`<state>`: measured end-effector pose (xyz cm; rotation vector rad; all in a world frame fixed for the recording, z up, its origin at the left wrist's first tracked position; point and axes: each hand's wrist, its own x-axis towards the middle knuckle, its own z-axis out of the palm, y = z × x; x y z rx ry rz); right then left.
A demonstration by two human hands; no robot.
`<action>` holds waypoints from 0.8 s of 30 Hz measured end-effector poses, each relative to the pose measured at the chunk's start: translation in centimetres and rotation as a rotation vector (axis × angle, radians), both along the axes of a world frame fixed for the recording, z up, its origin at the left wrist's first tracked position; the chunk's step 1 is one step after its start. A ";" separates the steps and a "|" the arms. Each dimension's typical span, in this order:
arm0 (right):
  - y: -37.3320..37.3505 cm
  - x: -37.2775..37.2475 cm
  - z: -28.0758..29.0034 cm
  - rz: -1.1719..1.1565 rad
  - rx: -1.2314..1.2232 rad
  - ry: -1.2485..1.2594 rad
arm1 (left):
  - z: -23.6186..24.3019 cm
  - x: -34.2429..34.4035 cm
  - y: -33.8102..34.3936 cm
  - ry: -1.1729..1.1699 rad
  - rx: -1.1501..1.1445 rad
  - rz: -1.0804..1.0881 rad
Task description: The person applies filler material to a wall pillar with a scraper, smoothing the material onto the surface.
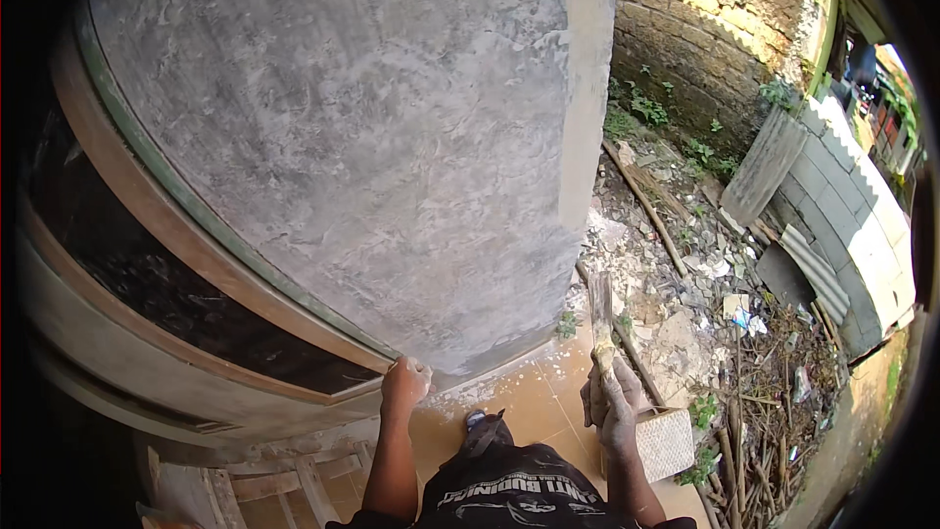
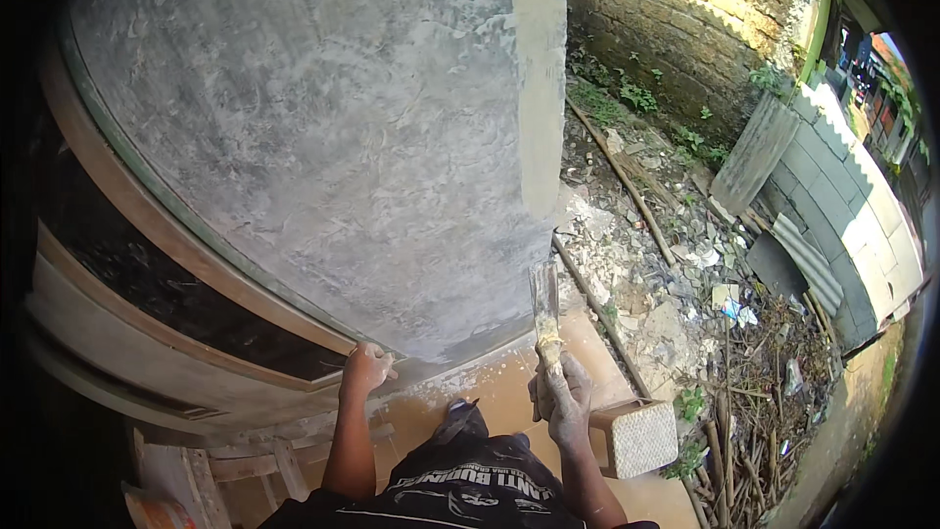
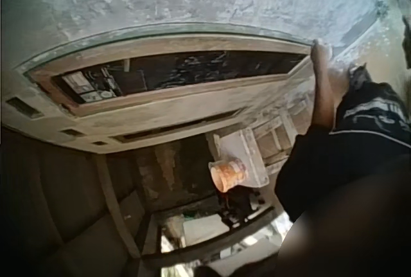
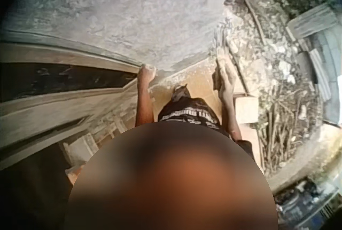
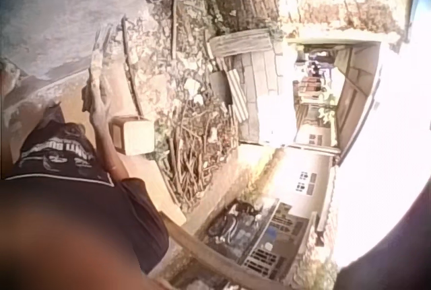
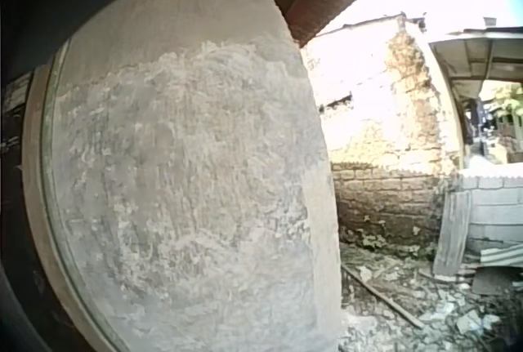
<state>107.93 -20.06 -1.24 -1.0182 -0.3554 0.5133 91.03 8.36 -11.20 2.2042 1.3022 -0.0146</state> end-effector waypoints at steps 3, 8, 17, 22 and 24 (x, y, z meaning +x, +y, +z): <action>-1.0 2.8 -0.1 0.011 -0.030 0.061 | 1.4 3.8 -1.5 0.029 -0.027 -0.018; 0.0 8.4 -1.5 -0.042 -0.080 0.046 | 7.7 10.3 -2.4 -0.015 -0.109 -0.135; 3.0 19.3 0.4 -0.186 0.034 0.035 | 10.1 23.4 -4.5 -0.448 -0.316 -0.409; 6.2 23.1 2.5 -0.046 -0.038 -0.117 | 13.8 29.6 -7.2 -0.534 -0.503 -0.483; 7.6 23.6 3.7 0.012 -0.058 -0.090 | 15.0 30.8 -8.3 -0.726 -0.559 -0.476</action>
